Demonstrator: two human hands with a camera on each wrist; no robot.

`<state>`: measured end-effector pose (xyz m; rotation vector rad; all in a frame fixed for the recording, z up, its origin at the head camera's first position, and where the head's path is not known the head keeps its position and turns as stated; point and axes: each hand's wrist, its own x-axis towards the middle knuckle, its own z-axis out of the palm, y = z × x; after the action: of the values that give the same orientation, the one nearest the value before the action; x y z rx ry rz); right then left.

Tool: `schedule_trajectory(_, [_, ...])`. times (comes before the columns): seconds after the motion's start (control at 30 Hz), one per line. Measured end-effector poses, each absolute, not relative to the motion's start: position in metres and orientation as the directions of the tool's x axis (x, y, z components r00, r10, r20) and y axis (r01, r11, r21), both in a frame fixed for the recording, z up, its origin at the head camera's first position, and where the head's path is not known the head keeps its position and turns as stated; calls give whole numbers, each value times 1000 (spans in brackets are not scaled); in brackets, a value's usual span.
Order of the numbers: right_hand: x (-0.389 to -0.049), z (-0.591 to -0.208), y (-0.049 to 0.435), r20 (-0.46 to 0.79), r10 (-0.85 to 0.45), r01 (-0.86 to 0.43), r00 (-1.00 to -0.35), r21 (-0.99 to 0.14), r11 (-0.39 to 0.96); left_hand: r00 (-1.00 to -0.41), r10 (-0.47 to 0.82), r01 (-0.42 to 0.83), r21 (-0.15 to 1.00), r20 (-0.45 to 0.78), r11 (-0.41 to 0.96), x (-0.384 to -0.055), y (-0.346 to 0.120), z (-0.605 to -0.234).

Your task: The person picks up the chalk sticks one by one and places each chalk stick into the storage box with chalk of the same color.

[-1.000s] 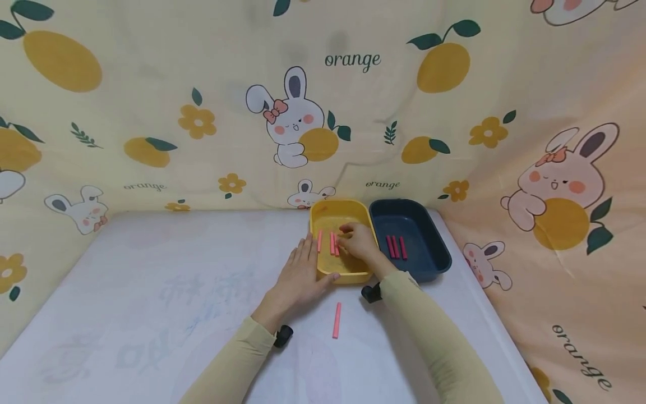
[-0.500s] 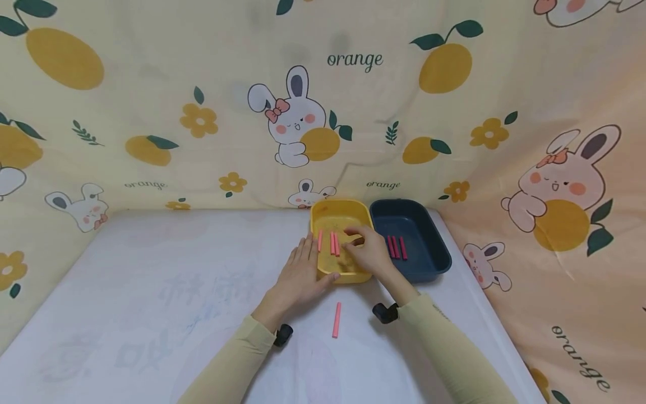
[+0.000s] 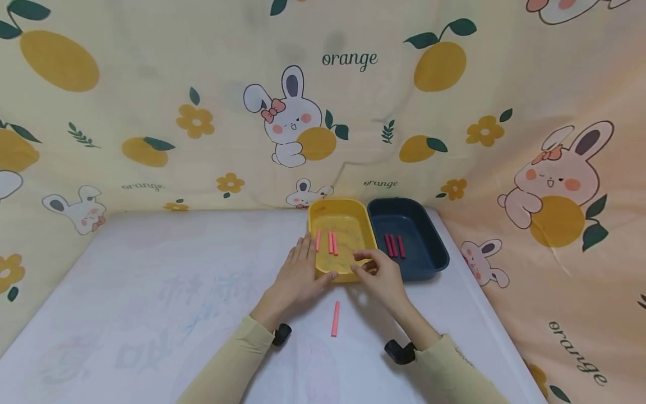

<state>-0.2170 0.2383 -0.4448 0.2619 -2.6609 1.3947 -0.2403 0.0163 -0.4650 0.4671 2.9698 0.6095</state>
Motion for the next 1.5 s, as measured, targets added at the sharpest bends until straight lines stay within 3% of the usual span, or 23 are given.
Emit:
schedule_trajectory(0.23, [-193, -457, 240, 145, -111, -182, -983, -811, 556, -951, 310, 278, 401, -15, 873, -241, 16, -465])
schedule_trajectory(0.6, [-180, -472, 228, -23, -288, -146, -957, -821, 552, -954, 298, 262, 408, -25, 875, -240, 17, -463])
schedule_trajectory(0.83, [-182, -474, 220, -97, -293, -120, -951, -758, 641, -952, 306, 273, 399, -20, 876, -241, 16, -464])
schedule_trajectory(1.2, [-185, -473, 214, -47, -373, -233, -926, -706, 668, -953, 303, 271, 389, -20, 880, -242, 17, -465])
schedule_trajectory(1.5, [-186, -471, 207, -79, -373, -217, -924, -695, 685, -953, 303, 273, 388, -18, 881, -241, 17, -465])
